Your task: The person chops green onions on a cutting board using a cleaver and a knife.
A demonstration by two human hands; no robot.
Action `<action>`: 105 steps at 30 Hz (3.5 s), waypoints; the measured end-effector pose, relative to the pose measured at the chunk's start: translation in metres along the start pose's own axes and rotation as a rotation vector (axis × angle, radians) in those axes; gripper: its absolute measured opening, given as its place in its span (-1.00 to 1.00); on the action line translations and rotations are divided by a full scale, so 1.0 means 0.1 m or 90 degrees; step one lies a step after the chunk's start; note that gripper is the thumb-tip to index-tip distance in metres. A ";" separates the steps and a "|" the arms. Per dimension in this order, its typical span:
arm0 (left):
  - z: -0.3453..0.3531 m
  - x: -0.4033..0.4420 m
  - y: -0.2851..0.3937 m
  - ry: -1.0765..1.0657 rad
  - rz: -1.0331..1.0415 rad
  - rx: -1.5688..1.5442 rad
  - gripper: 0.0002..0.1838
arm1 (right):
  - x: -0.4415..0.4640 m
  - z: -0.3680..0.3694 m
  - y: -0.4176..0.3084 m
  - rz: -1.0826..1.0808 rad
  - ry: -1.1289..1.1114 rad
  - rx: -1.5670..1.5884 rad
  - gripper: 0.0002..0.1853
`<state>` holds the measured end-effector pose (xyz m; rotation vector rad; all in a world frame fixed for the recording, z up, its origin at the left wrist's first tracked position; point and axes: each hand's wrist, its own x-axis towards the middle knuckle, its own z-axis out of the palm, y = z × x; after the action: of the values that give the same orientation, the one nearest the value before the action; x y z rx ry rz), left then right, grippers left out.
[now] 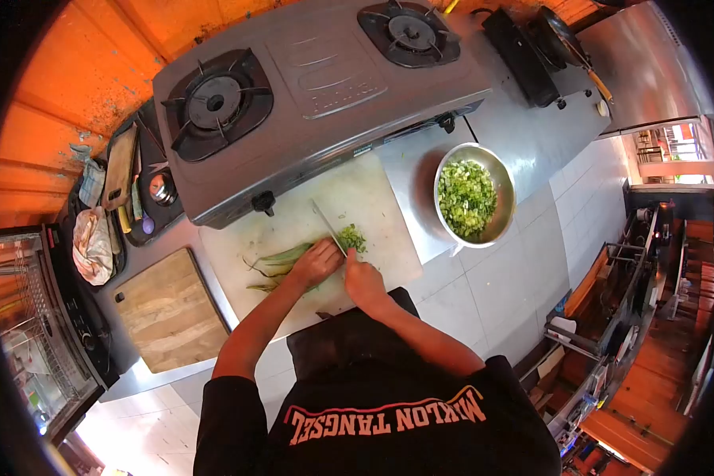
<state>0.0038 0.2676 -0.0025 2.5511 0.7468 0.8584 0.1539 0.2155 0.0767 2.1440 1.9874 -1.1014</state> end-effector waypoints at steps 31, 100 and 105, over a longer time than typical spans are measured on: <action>0.00 0.00 -0.06 -0.060 -0.020 0.006 -0.70 | 0.09 -0.12 -0.09 -0.043 0.056 -0.016 -0.65; -0.06 -0.02 -0.01 0.033 0.011 0.010 -0.82 | -0.13 -0.03 -0.13 -0.012 0.044 -0.006 -0.58; -0.04 -0.03 -0.07 -0.012 -0.030 -0.043 -0.82 | -0.10 -0.11 -0.20 0.011 -0.016 -0.025 -0.54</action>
<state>-0.0035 0.2722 -0.0039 2.4696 0.7555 0.8302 0.1422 0.2162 0.0988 2.1133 1.9590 -1.0735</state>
